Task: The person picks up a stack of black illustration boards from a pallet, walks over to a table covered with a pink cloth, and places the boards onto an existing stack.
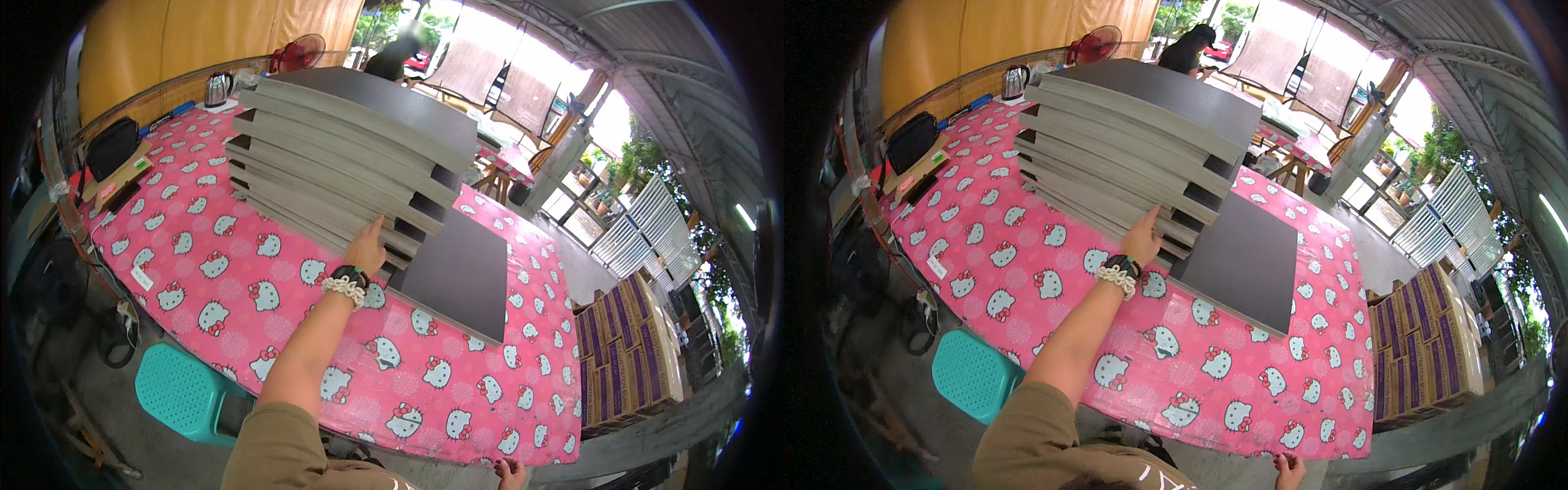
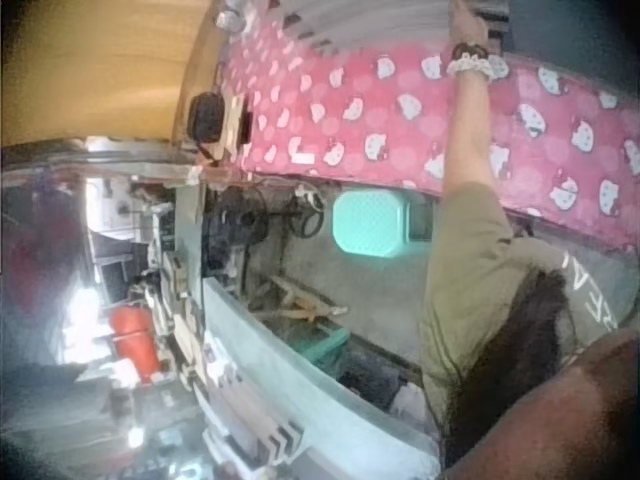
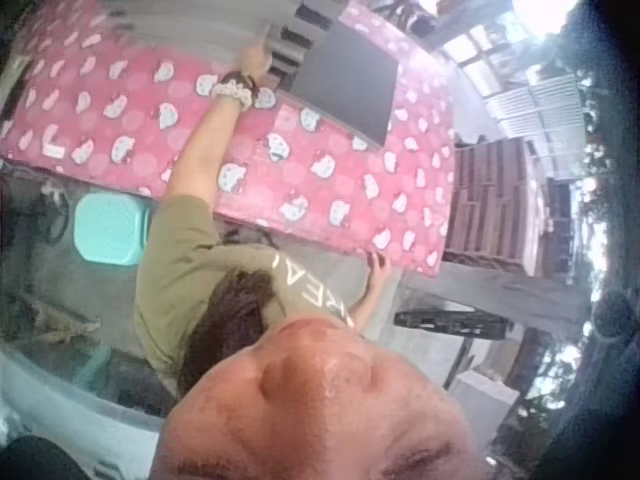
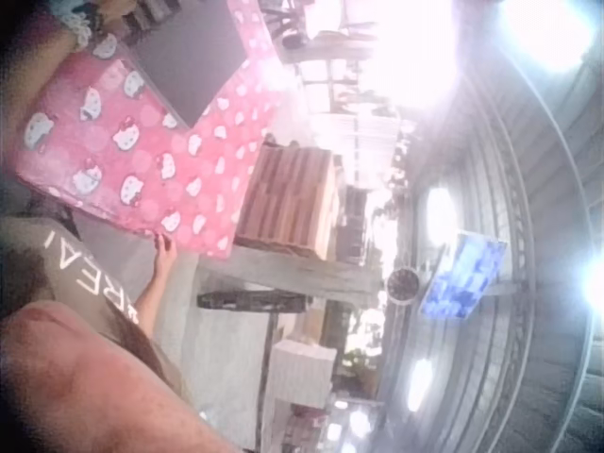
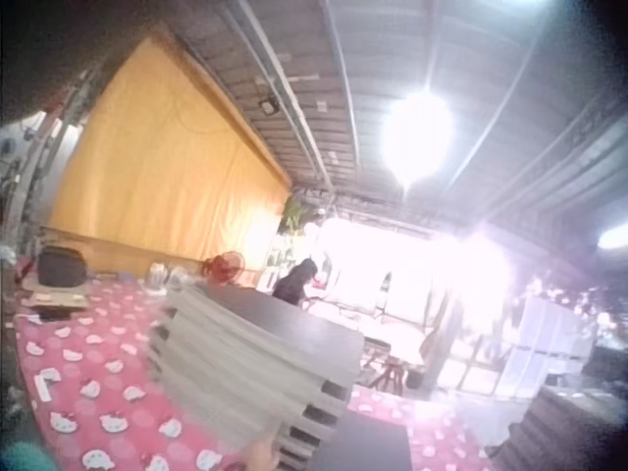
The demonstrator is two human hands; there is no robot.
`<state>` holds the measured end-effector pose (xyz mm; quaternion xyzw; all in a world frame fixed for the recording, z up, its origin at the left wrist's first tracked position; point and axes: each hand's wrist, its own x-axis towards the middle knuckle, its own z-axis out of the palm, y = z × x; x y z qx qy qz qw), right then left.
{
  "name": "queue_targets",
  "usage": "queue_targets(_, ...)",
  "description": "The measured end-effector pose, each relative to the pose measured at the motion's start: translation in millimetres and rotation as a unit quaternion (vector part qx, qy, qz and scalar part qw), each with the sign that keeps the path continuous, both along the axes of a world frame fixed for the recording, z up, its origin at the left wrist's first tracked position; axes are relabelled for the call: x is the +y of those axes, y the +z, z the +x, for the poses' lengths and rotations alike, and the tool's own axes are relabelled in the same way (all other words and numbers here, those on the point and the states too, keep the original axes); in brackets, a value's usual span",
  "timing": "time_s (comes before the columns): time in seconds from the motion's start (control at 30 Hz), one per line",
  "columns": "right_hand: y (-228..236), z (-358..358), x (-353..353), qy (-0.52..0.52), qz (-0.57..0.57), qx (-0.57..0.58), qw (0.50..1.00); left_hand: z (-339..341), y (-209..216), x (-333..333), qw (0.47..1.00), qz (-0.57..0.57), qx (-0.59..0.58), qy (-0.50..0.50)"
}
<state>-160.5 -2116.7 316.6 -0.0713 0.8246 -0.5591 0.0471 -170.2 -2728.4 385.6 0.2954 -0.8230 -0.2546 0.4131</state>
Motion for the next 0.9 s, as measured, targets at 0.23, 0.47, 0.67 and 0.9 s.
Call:
queue_targets(0.23,5.3,7.4,-3.1,0.006,0.017,0.003,1.0,-18.1,67.1,-10.2,0.99,-0.11,0.051,0.077)
queue_targets(0.47,5.8,21.4,2.6,0.005,0.023,0.002,1.0,-37.4,121.6,-13.7,0.971,-0.193,0.087,0.113)
queue_targets(0.67,5.5,44.9,33.2,-0.024,0.003,-0.03,0.999,-35.9,117.3,-5.3,0.957,-0.246,0.004,0.152)
queue_targets(0.9,-27.2,78.8,126.3,-0.117,-0.042,-0.043,0.991,-32.0,139.6,30.8,0.955,-0.072,-0.234,0.168)
